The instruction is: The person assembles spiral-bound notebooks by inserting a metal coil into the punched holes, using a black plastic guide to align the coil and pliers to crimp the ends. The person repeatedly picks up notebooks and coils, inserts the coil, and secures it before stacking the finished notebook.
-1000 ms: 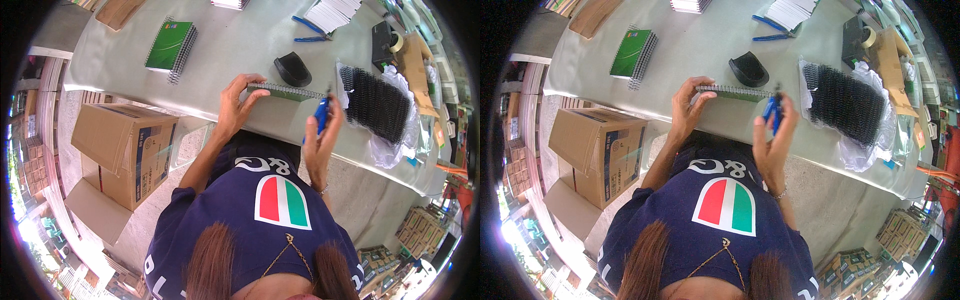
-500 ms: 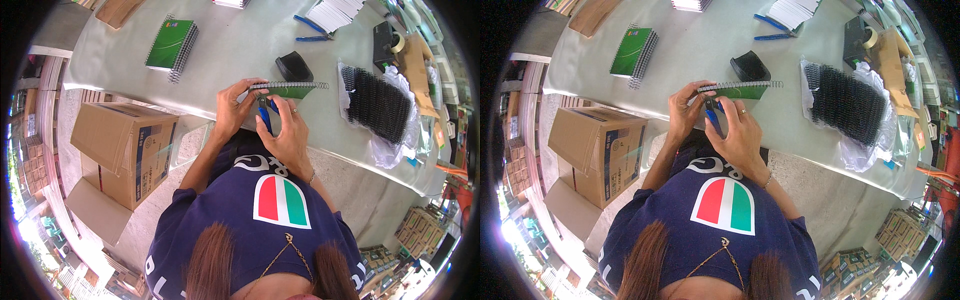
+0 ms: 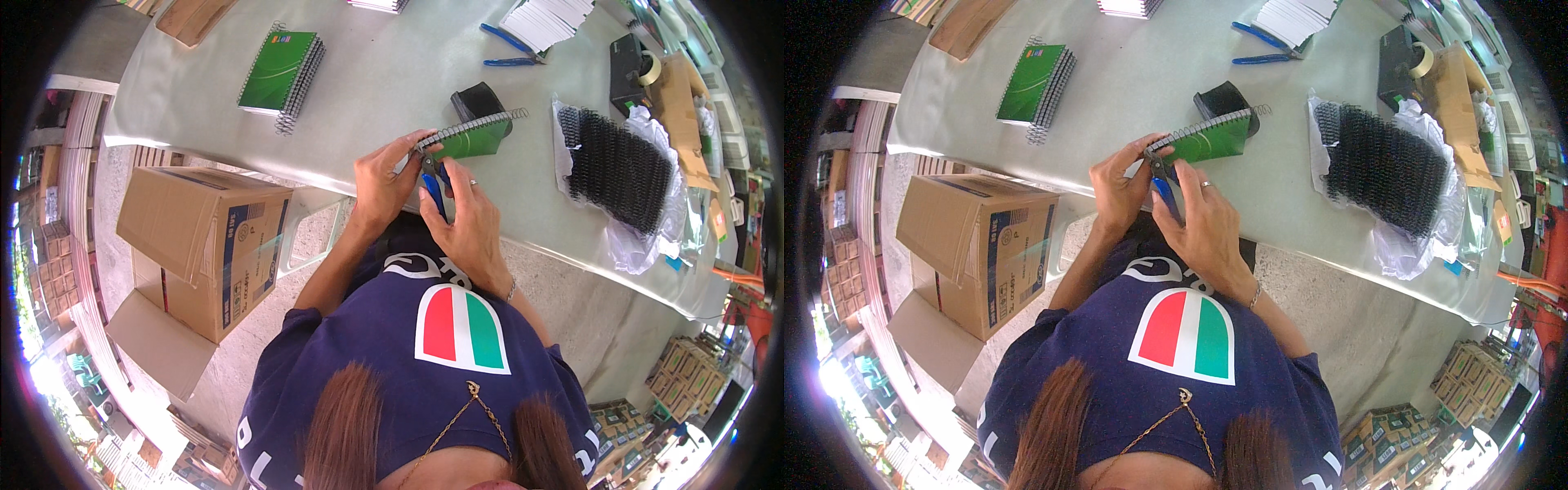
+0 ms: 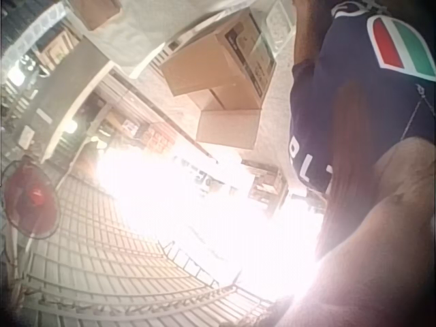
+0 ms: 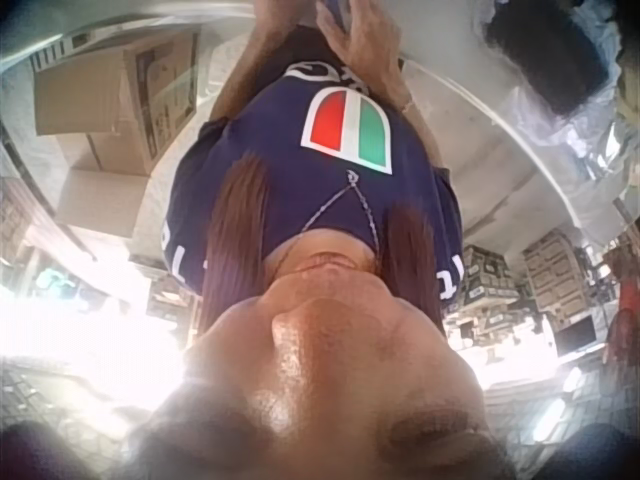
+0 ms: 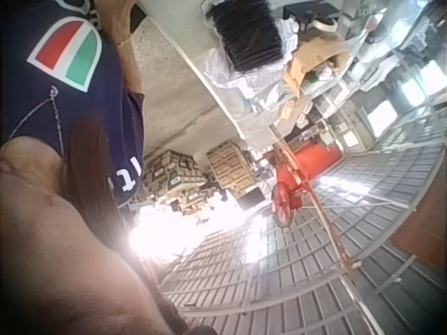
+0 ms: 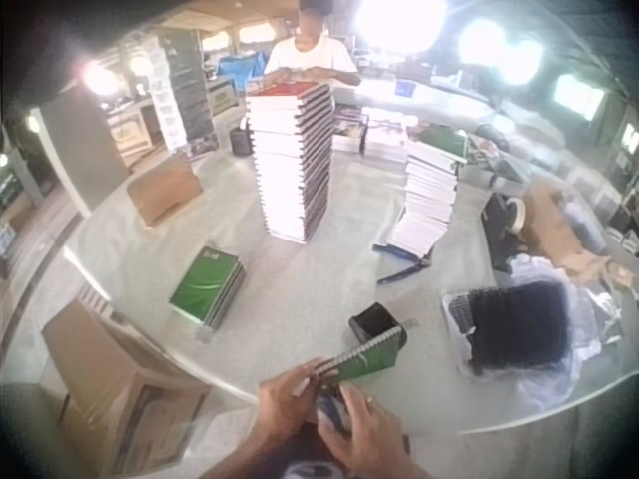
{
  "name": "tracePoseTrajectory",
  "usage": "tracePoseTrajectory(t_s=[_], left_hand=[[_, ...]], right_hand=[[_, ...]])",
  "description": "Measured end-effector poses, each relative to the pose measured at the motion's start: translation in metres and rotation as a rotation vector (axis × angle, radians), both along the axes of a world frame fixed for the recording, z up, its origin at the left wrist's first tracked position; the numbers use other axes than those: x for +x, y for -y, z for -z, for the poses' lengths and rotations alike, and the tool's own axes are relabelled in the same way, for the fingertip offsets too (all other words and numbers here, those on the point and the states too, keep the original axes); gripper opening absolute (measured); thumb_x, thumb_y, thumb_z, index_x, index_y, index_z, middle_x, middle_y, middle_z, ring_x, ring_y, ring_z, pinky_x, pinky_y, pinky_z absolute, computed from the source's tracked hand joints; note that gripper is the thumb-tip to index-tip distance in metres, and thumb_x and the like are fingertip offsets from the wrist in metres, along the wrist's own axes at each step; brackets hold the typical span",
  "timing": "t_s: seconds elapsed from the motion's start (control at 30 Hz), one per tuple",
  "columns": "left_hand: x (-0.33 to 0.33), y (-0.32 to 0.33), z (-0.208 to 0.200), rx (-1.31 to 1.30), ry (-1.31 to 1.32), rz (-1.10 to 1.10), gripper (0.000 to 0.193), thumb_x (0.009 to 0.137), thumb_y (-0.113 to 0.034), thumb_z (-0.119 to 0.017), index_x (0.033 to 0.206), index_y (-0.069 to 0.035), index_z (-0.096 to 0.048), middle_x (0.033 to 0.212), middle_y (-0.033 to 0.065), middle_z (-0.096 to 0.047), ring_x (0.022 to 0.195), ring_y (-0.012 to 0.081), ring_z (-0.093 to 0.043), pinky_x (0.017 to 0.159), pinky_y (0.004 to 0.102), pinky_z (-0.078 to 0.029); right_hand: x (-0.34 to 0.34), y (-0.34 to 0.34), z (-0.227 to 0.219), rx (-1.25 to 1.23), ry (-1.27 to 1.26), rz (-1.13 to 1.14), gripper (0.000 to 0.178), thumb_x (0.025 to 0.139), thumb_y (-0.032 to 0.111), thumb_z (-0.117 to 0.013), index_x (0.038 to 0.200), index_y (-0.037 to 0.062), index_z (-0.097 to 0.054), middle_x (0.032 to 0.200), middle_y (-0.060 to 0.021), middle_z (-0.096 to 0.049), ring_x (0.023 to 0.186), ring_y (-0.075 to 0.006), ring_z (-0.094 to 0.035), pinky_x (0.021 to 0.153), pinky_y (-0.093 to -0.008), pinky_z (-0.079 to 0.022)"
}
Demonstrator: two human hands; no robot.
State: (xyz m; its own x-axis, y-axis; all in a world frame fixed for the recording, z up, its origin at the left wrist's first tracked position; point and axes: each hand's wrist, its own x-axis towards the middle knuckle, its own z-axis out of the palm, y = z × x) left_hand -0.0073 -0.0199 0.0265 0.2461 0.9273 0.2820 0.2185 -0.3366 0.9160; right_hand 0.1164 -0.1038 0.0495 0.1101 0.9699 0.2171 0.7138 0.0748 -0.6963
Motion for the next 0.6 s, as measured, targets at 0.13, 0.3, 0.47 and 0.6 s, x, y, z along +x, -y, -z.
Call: tracePoseTrajectory(t_s=[0.13,0.3,0.47,0.6], left_hand=[[0.002,0.004,0.006,0.143,-0.119,-0.045,0.034,0.085,0.006,-0.065,0.117,-0.002,-0.071,0.099,0.0113,-0.077,0.089,0.0148,-0.073,0.078,0.0296,-0.057],[0.004,0.008,-0.001,0.091,-0.019,0.003,0.034,0.087,0.001,-0.067,0.119,-0.007,-0.069,0.099,0.0097,-0.076,0.083,0.0203,-0.075,0.071,0.0311,-0.059],[-0.004,0.005,-0.024,-0.212,0.117,-0.085,0.024,0.09,-0.002,-0.07,0.114,-0.004,-0.073,0.088,0.0059,-0.074,0.075,0.0093,-0.067,0.065,0.0255,-0.054],[-0.046,-0.034,-0.046,-0.026,0.125,-0.317,0.026,0.093,-0.015,-0.073,0.116,-0.002,-0.073,0.089,0.0023,-0.072,0.075,0.005,-0.059,0.068,0.022,-0.05]], right_hand=[[0.007,0.003,-0.004,-0.332,-0.928,-0.199,0.043,0.099,0.036,-0.057,0.127,0.0031,-0.05,0.086,-0.0155,-0.061,0.074,-0.0328,-0.064,0.068,-0.0437,-0.053],[0.024,0.0,-0.024,-0.785,-1.8,-0.39,0.045,0.104,0.046,-0.045,0.121,0.0056,-0.052,0.084,-0.0064,-0.053,0.075,-0.0192,-0.058,0.071,-0.0326,-0.052],[0.065,0.009,-0.027,-0.402,-0.576,-0.212,0.038,0.104,0.032,-0.05,0.124,-0.0006,-0.051,0.097,-0.0102,-0.057,0.083,-0.0202,-0.057,0.08,-0.0374,-0.048],[0.106,0.013,-0.007,-0.151,-0.086,0.175,0.038,0.104,0.028,-0.05,0.126,-0.0034,-0.049,0.104,-0.0209,-0.057,0.093,-0.0305,-0.056,0.083,-0.0411,-0.045]])
